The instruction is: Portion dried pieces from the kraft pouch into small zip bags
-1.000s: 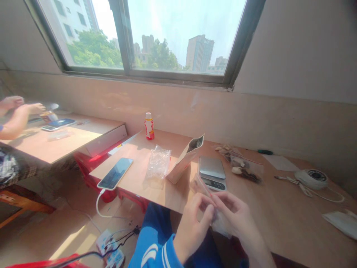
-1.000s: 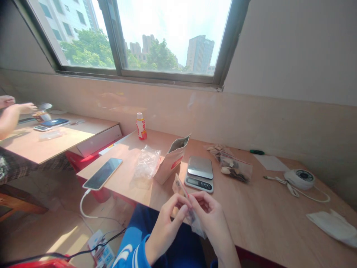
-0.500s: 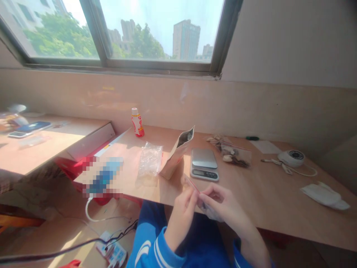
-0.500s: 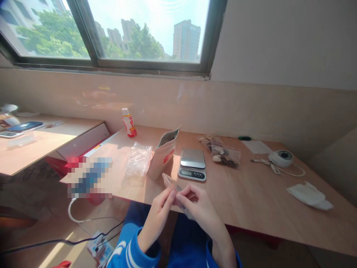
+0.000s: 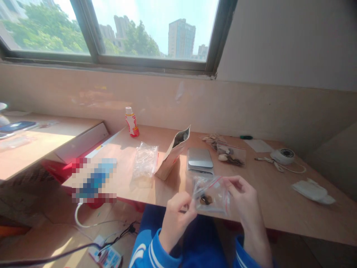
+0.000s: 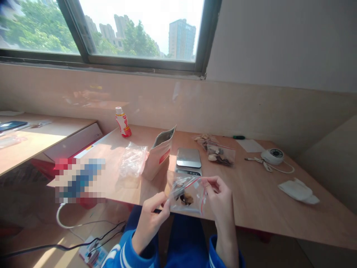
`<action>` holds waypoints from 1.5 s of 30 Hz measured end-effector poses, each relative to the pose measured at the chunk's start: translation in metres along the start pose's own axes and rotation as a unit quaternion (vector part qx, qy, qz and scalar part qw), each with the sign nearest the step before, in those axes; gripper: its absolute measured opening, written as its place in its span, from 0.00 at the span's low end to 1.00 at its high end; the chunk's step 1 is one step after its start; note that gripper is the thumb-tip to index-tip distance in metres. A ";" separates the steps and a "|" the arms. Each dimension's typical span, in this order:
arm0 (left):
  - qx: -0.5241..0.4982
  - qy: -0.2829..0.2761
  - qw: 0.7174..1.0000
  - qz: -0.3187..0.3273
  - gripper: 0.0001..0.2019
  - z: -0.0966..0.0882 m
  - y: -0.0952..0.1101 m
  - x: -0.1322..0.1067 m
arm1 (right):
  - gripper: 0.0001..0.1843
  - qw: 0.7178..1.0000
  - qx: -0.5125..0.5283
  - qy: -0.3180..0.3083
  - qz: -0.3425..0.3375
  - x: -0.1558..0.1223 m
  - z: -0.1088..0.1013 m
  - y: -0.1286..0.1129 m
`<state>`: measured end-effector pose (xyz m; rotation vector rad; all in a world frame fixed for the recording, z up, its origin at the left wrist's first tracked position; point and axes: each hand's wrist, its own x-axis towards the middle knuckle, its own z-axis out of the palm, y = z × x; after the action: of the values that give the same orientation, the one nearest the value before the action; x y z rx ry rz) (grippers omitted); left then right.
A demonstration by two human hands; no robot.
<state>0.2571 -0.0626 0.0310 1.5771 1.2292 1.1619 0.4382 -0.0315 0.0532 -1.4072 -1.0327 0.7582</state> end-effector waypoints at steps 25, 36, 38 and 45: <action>-0.486 -0.003 0.861 -0.150 0.28 0.017 -0.047 0.017 | 0.13 0.987 0.021 -0.064 -0.146 -0.024 0.003 -0.040; -0.518 -0.008 0.846 -0.130 0.34 0.016 -0.061 0.017 | 0.13 0.908 -0.217 -0.273 -0.232 0.000 0.030 -0.058; -0.502 -0.008 0.855 -0.131 0.33 0.013 -0.059 0.019 | 0.12 0.903 -0.198 -0.318 -0.210 0.007 0.032 -0.056; -0.422 -0.026 0.898 -0.118 0.34 0.008 -0.060 0.029 | 0.10 0.878 -0.219 -0.384 -0.183 0.014 0.048 -0.044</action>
<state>0.2538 -0.0224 -0.0224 0.7722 0.6829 1.2394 0.3931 -0.0018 0.0930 -1.2143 -2.1375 0.8458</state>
